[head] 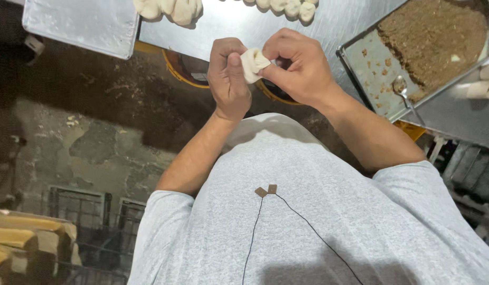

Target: The person flattens pieces of dough, adds a spoonful of meat filling to each, and pinches the dough edges together by hand to seal the bun.

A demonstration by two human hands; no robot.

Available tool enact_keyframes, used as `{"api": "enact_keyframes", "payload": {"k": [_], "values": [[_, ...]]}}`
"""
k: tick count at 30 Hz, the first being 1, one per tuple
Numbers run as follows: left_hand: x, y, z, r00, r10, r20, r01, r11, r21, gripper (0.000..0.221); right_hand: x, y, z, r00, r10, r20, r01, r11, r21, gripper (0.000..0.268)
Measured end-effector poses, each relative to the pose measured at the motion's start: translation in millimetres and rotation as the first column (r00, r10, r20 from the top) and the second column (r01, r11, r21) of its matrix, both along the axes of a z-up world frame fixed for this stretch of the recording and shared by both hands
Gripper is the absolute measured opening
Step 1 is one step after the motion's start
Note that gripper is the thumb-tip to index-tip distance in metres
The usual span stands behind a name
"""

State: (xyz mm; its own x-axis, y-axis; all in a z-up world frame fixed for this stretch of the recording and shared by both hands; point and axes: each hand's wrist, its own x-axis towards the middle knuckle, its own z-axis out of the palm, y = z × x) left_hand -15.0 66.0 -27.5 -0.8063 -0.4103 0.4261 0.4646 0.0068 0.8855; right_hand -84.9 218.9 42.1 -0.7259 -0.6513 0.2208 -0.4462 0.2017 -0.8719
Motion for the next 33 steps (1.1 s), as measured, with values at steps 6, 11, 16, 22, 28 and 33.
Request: {"api": "enact_keyframes", "payload": {"k": [6,11,16,22,28,33], "values": [[1.1,-5.8,11.8,0.998,0.063,-0.003,-0.062,0.989,-0.135,0.028,-14.6,8.6,25.2,0.979,0.105,-0.172,-0.099,0.994,0.040,0.022],[8.5,3.2,18.4,0.985,0.165,0.052,-0.156,0.977,-0.145,0.024,-12.0,4.3,20.3,0.963,0.189,-0.191,-0.165,0.977,0.136,0.018],[13.8,-5.8,12.4,0.968,0.193,0.161,-0.159,0.966,-0.202,0.027,-10.2,0.4,3.2,0.946,0.165,-0.281,-0.130,0.982,0.139,0.026],[29.2,-31.0,18.1,0.958,0.240,-0.155,-0.276,0.921,-0.276,0.034,-11.0,-25.2,-5.8,0.980,0.190,-0.053,-0.191,0.981,-0.027,0.016],[52.3,-51.7,16.9,0.977,0.214,-0.001,-0.210,0.959,-0.188,0.028,28.9,-48.3,12.1,0.907,0.206,-0.368,-0.153,0.974,0.169,0.023],[61.3,-82.9,21.8,0.975,0.199,-0.102,-0.217,0.953,-0.213,0.032,33.7,-74.9,18.1,0.962,0.181,-0.203,-0.183,0.983,0.009,0.025]]}}
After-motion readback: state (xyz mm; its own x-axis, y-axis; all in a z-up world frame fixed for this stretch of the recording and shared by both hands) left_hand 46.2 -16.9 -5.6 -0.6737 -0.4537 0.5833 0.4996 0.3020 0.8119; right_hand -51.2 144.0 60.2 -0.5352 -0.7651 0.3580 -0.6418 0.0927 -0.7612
